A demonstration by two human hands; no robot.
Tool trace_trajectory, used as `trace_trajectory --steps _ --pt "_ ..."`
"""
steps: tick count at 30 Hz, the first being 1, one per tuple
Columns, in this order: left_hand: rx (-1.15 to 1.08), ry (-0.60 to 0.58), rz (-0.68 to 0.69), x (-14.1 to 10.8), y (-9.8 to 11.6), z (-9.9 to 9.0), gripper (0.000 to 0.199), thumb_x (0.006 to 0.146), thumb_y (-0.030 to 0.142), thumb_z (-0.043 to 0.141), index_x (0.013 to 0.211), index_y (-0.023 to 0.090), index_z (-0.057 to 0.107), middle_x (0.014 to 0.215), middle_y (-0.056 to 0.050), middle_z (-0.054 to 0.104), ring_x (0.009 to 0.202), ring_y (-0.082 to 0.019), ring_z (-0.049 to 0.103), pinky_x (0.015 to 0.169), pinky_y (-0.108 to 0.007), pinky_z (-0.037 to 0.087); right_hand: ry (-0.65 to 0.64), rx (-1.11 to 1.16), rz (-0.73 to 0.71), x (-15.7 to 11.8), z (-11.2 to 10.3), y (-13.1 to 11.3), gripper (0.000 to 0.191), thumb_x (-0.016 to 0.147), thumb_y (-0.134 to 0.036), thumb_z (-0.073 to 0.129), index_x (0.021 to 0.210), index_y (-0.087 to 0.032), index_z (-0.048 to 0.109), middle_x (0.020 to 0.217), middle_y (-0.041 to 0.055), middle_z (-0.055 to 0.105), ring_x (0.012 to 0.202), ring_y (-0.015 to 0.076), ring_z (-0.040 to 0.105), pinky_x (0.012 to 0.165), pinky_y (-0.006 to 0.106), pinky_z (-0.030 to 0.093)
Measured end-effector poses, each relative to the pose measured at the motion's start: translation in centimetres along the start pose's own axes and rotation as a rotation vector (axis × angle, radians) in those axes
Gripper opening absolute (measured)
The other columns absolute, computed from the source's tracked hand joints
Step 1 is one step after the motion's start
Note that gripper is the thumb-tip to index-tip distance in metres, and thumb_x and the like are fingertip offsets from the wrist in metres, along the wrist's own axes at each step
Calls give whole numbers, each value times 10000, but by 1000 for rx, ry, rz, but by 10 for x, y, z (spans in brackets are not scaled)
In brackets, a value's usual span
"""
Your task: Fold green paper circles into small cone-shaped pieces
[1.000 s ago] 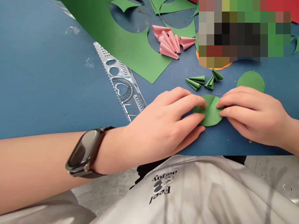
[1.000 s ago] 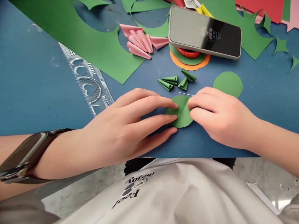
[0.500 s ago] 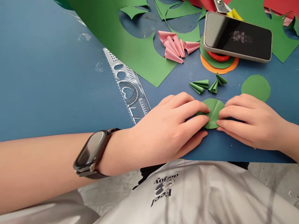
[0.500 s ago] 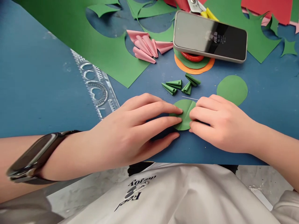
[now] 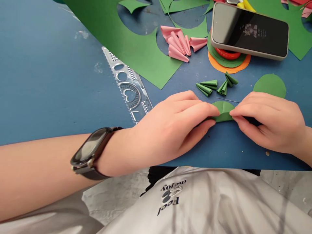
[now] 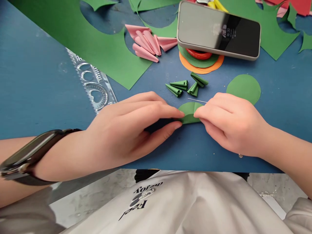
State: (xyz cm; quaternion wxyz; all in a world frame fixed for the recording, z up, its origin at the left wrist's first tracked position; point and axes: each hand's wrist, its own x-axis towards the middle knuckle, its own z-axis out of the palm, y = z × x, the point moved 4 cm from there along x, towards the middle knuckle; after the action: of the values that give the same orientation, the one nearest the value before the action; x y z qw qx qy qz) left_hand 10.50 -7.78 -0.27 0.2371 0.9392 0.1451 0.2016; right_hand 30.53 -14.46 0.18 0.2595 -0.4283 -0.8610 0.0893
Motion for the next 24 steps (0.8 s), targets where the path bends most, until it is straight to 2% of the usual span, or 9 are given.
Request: trace_trajectory --steps 4,8,11,14,16,19,21,24 --pt "-8 11 -5 3 -2 0 144 1066 142 564 1172 198 645 947 -20 764 834 -176 703 827 -337 609 14 -78 5 2 2 2 134 1026 -101 603 1070 -211 663 896 25 759 811 179 686 694 339 579" --pt "76 20 49 5 -4 -2 175 1055 162 600 1217 139 664 1043 -93 754 931 -220 689 848 -384 614 -3 -100 -4 4 5 5 149 1035 -101 587 1103 -197 679 929 42 741 829 181 657 713 343 577" --pt "115 -29 54 4 -4 -2 199 1055 167 601 1226 145 700 1131 -134 719 977 -242 675 859 -422 623 0 -117 -6 4 7 5 133 1048 -149 602 1138 -184 693 980 54 719 872 177 651 757 346 590" --pt "122 -79 21 3 -5 -2 212 1070 174 567 1220 182 717 1176 -131 698 1002 -239 666 872 -434 639 39 -161 -6 3 6 4 130 1047 -190 624 1152 -219 696 1068 55 694 934 180 647 762 347 598" --pt "124 -97 -5 3 -6 -1 218 1080 185 545 1214 195 717 1188 -125 696 1012 -239 664 875 -437 646 55 -178 -58 3 4 2 146 1026 -163 648 1147 -232 696 1113 57 695 979 195 650 775 361 601" --pt "144 -94 -12 3 -8 -1 214 1085 211 532 1209 188 705 1180 -123 696 1014 -246 657 902 -458 642 63 -194 -220 3 1 -5 173 981 -73 663 1106 -185 703 1120 84 722 989 228 658 803 404 603" --pt "174 -83 -4 2 -9 -1 217 1088 229 530 1213 172 697 1174 -127 692 1013 -254 650 929 -481 628 32 -236 -301 4 2 -8 145 981 -55 644 1050 -161 714 1087 97 745 969 246 654 755 420 591" --pt "208 -70 -7 1 -10 -3 233 1094 242 525 1211 141 699 1194 -142 694 1022 -266 647 969 -504 604 -41 -316 -340 7 5 -11 129 1001 -76 635 1005 -157 736 1024 86 770 956 256 664 719 428 579"
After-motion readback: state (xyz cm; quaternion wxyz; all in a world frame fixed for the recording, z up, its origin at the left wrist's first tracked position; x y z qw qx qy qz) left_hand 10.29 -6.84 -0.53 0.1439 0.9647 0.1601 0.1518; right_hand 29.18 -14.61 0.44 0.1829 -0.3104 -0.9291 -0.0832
